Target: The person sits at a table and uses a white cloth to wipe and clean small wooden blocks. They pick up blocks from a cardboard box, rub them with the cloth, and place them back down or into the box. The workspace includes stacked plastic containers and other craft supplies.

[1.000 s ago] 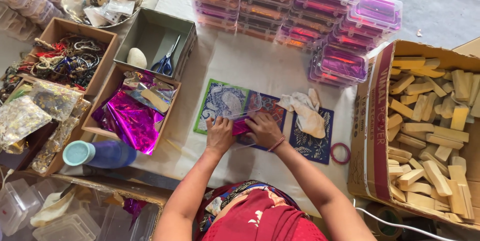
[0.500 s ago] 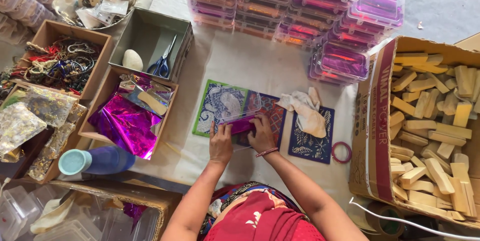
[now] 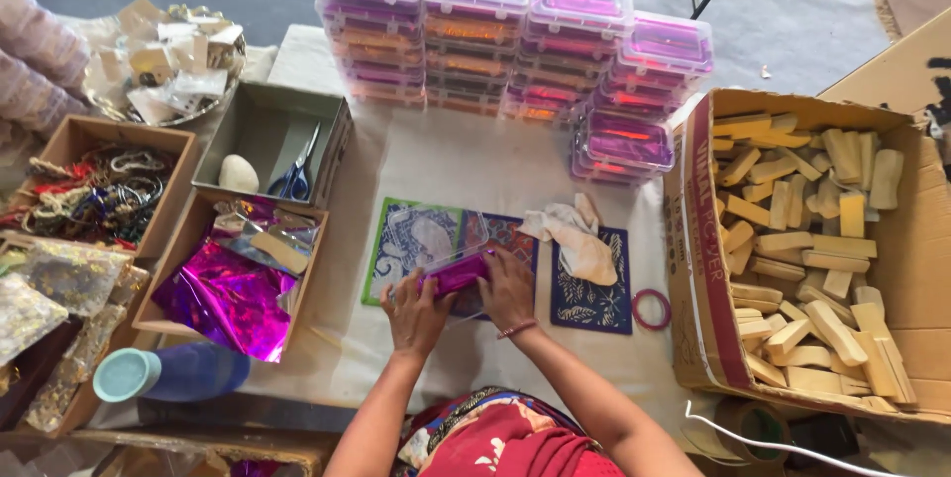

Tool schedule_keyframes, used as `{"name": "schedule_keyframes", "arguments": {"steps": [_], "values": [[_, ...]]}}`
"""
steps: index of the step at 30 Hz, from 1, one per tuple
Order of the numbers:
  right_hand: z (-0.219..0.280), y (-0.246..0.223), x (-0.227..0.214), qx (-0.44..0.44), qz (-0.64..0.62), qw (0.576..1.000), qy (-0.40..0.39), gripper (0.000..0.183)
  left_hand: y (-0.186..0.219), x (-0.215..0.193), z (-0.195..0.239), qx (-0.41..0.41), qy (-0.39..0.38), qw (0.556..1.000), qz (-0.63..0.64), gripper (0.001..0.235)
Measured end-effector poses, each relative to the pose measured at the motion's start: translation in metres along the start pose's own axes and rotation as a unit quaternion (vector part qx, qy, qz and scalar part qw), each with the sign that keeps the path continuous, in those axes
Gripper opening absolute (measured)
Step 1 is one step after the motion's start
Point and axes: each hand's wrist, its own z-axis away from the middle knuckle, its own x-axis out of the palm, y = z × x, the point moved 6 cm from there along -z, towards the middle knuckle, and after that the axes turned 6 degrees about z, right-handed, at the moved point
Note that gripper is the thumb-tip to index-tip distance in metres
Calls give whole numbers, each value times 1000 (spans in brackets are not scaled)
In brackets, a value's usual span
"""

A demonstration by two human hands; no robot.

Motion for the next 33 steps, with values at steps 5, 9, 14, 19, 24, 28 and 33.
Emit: {"name": "schedule_keyframes", "arguments": {"steps": [5,9,14,19,24,28,33], "values": [[52,61,42,286,-85,950,-89,53,-58,39,-7,-118,85,967,209,73],[95,91,93,514,-352,763,-172,33,-76,62,-28,-236,53,874,421,86],[79,143,84,513,-494,699,-62,28,-26,32,-62,-173,35,861,476,86],[24,219,1,472,-506,722,26,24,-28,58,-43,-115,22,911,397,82],[-27,295,-76,440,-475,747,151,26,-25,66,-5,-39,-88,980,172,73],[-45,337,-84,461,-435,749,195,27,-15,55,0,39,-85,988,127,66],[-56,367,-77,551,-373,719,198,29,-11,55,1,33,-105,989,99,61]]}}
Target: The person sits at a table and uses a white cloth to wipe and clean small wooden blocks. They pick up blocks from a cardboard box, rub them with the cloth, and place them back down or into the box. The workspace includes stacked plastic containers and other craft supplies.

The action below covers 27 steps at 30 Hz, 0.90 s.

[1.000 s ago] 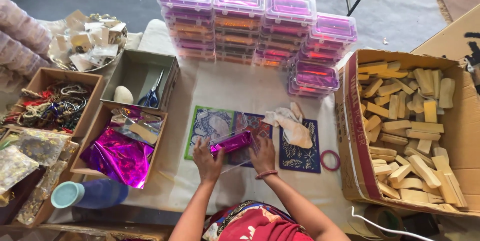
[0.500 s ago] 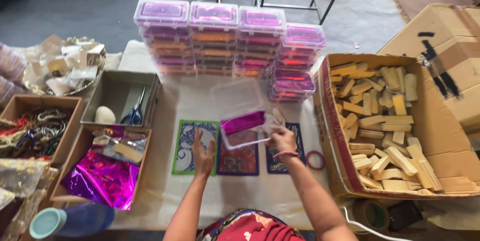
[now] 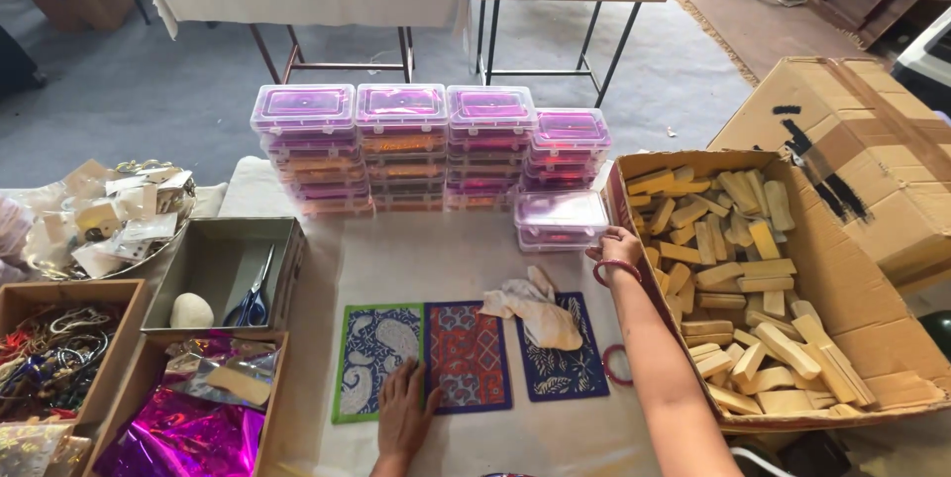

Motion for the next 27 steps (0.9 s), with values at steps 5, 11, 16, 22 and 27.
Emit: {"name": "schedule_keyframes", "arguments": {"steps": [5,11,16,22,27], "values": [[-19,-12,11,39,58,997,45,30,-5,5,-1,-9,-8,1000,-14,56],[-36,-16,15,11,164,980,112,37,-3,4,-1,-2,-4,1000,-10,54],[-26,-58,-14,-149,225,951,153,30,0,0,-3,6,-4,1000,-7,53],[-18,-102,-153,-275,362,872,180,15,6,-1,-1,28,-1,1000,-14,51],[-81,2,-266,-80,583,807,38,33,6,1,-1,4,5,999,-49,53]]}}
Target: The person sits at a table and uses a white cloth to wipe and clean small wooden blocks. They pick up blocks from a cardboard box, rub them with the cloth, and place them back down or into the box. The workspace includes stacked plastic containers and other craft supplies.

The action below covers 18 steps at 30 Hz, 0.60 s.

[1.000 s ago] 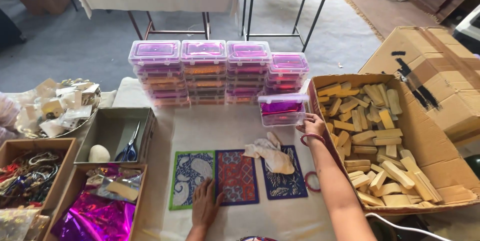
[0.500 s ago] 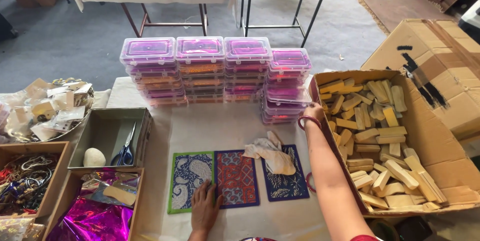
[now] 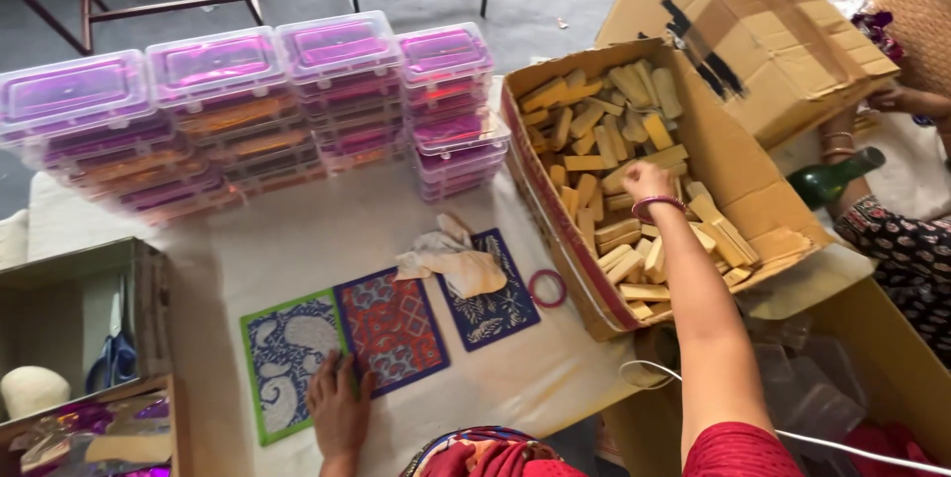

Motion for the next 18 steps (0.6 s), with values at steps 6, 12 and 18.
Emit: {"name": "schedule_keyframes", "arguments": {"steps": [6,12,18], "values": [[16,34,114,-82,147,965,-202,79,-7,10,5,-11,-11,999,-28,56],[39,-8,171,-27,93,983,-156,81,-9,17,8,-9,0,999,-32,56],[67,-67,62,-158,126,942,266,70,-10,17,6,-3,4,999,-42,56]]}}
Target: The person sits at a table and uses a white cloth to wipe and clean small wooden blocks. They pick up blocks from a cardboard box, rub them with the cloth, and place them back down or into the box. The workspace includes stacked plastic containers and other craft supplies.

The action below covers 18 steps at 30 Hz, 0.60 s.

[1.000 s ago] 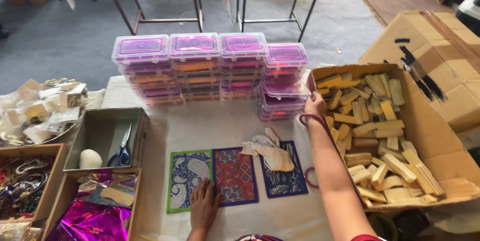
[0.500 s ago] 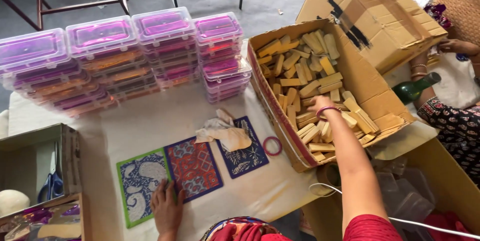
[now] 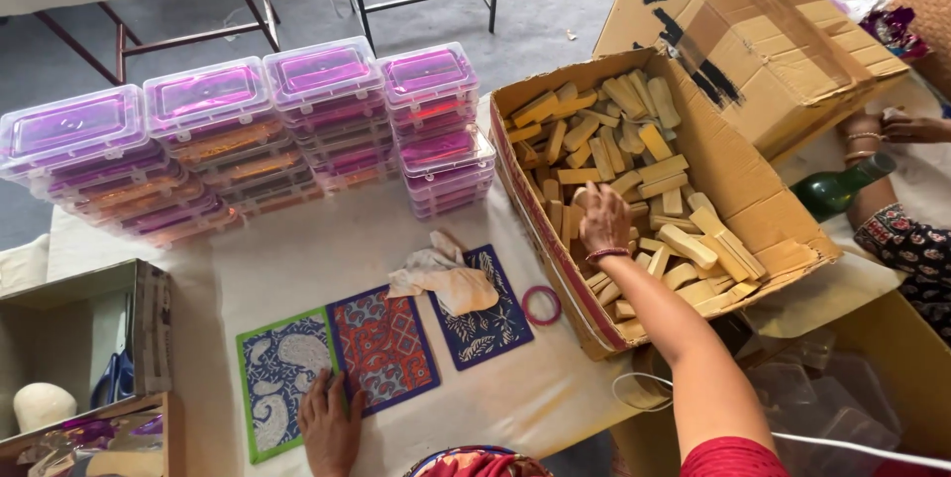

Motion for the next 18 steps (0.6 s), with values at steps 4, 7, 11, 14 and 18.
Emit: {"name": "schedule_keyframes", "arguments": {"steps": [4,7,11,14,18], "values": [[35,16,96,-12,-163,976,-141,84,-5,8,1,-9,-5,1000,0,57],[40,-13,191,33,-157,959,-236,78,-10,12,1,-8,-6,1000,3,57],[15,-23,91,92,-124,957,-246,61,-12,15,2,-12,-25,1000,-1,59],[7,2,119,80,-165,975,-127,45,-10,15,1,-17,-33,999,-6,59],[-15,39,36,274,-447,850,-57,14,-2,3,1,-21,-41,999,-15,58]]}}
